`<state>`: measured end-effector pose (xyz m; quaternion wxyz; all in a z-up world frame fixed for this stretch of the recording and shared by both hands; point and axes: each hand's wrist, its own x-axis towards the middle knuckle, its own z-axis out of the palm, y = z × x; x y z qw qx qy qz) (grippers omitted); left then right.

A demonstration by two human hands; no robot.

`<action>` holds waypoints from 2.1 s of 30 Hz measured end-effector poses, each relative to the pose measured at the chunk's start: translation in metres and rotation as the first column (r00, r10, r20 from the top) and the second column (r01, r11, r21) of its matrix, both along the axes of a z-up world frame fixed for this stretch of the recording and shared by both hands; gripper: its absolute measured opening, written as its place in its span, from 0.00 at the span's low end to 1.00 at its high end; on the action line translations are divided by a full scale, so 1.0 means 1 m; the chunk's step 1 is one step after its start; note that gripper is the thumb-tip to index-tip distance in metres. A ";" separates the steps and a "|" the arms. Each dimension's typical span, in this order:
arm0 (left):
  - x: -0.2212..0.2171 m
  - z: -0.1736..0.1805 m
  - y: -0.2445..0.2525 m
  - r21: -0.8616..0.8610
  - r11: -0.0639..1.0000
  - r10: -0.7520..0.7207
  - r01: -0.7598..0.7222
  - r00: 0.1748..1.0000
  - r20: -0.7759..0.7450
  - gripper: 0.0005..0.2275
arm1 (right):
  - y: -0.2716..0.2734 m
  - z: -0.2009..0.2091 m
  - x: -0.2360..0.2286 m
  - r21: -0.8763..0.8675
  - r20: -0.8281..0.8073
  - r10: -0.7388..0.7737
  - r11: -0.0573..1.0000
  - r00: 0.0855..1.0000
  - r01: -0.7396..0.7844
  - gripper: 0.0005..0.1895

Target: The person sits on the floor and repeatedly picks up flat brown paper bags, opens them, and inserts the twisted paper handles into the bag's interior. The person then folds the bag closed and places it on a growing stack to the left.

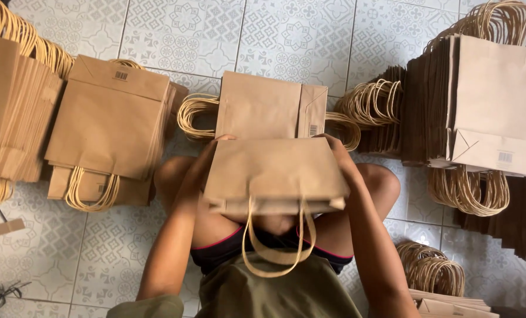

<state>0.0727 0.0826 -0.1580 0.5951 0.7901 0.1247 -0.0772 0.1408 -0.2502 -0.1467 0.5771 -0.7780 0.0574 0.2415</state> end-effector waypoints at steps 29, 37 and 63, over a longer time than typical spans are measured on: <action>-0.019 0.003 0.050 -0.974 0.226 0.381 -0.005 0.921 0.083 0.33 | -0.032 -0.009 -0.066 0.488 -0.210 -0.316 0.786 0.925 0.380 0.31; -0.032 -0.064 0.125 -0.841 0.540 0.171 0.002 0.979 0.112 0.17 | -0.058 -0.003 -0.064 0.243 -0.083 -0.392 0.884 0.916 0.400 0.33; 0.040 -0.113 0.034 0.761 0.626 -0.120 -0.168 0.944 0.307 0.33 | -0.024 -0.075 0.015 -0.474 0.673 0.173 0.848 0.719 0.240 0.29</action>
